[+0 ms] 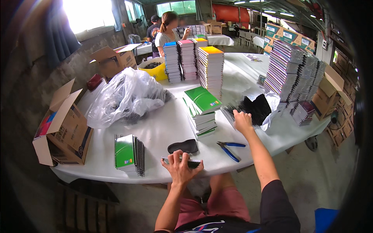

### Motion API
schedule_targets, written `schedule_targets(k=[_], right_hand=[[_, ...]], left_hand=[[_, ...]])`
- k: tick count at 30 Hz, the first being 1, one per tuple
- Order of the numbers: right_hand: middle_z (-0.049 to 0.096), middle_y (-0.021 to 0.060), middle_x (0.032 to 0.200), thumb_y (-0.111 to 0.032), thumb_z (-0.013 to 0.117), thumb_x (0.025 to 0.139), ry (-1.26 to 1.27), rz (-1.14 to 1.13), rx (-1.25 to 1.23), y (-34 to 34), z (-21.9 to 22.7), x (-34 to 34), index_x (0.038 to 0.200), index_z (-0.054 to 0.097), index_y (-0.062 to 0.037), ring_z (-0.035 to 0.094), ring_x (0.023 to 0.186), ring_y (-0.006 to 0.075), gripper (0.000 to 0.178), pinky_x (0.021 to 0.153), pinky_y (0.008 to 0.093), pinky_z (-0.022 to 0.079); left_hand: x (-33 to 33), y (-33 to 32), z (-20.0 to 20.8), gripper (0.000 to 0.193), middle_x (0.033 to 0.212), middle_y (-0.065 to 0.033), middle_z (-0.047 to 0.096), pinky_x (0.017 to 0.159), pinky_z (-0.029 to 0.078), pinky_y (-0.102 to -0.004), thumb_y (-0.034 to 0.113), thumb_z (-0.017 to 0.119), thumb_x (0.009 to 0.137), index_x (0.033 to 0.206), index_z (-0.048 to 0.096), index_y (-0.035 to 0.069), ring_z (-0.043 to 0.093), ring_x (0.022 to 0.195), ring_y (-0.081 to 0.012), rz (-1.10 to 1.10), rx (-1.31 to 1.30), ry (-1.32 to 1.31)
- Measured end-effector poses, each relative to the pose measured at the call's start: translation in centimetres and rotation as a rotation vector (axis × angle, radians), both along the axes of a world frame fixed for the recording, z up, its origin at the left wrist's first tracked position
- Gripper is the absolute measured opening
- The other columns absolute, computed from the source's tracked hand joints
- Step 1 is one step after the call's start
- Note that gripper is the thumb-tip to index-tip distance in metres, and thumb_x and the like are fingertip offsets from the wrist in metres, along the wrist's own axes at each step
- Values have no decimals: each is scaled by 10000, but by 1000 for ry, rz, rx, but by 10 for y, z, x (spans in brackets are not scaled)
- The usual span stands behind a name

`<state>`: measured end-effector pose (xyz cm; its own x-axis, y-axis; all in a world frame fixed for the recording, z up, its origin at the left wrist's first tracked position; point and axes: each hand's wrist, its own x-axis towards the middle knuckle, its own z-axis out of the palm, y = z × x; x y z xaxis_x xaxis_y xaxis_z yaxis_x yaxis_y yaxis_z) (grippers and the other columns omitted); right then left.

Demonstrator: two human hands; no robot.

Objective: The person threads a spiral binding into a green notebook, trims and crimps the ends using a pair of pliers, and then stacks the completed notebook onto a pile on the table.

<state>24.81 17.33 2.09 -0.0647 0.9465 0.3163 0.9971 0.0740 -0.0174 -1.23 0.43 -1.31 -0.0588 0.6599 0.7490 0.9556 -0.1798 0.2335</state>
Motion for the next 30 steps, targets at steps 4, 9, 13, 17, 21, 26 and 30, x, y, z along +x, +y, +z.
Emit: schedule_targets(k=[4, 9, 13, 17, 21, 26, 30], right_hand=[[651, 222, 864, -21, 533, 762, 104, -34, -22, -2, 16, 17, 998, 550, -14, 640, 858, 399, 237, 788, 493, 502], [543, 208, 1071, 25, 490, 764, 257, -77, 40, -11, 28, 33, 1199, 419, -117, 572, 987, 386, 463, 800, 480, 488], [582, 199, 1048, -154, 536, 861, 549, 78, 5, -47, 60, 13, 1337, 406, -194, 587, 952, 353, 495, 833, 431, 475], [636, 138, 1046, -349, 474, 952, 988, 596, -110, -91, 51, -10, 1274, 537, -163, 597, 887, 181, 377, 802, 328, 459], [655, 85, 980, -234, 596, 890, 950, 565, -422, -133, 49, -41, 1083, 672, -96, 587, 829, 134, 249, 739, 289, 458], [667, 85, 868, -46, 742, 705, 1112, 581, -191, -139, 15, -68, 910, 719, -64, 612, 781, 182, 207, 711, 280, 472], [668, 82, 881, -29, 747, 682, 1072, 606, -149, -139, 7, -75, 907, 722, -74, 621, 825, 190, 231, 736, 287, 481]], left_hand=[[7, -1, 6, 445, 905, -13, 489, 844, 272, -468, 499, 749, 516, 718, 524, 173, 446, 873, -232, 5, 24, -48], [3, 3, -4, 425, 833, 19, 503, 856, 266, -459, 485, 754, 528, 680, 520, 165, 441, 857, -230, -83, 60, -8], [-1, -1, 1, 408, 799, 37, 513, 853, 271, -475, 480, 753, 544, 679, 535, 163, 451, 842, -222, -80, 61, 19], [9, 0, 10, 410, 811, 42, 518, 832, 282, -511, 490, 759, 543, 708, 564, 169, 471, 848, -217, -10, -15, -19], [13, 2, 3, 420, 823, 7, 475, 815, 304, -560, 474, 757, 540, 744, 572, 158, 460, 885, -231, -35, -37, -47], [16, 3, 3, 399, 816, 25, 473, 804, 300, -537, 477, 750, 540, 720, 568, 171, 454, 870, -212, 2, -18, -1], [15, 3, 2, 411, 817, 36, 475, 795, 295, -525, 498, 751, 529, 717, 569, 180, 454, 876, -205, 37, -16, -16]])
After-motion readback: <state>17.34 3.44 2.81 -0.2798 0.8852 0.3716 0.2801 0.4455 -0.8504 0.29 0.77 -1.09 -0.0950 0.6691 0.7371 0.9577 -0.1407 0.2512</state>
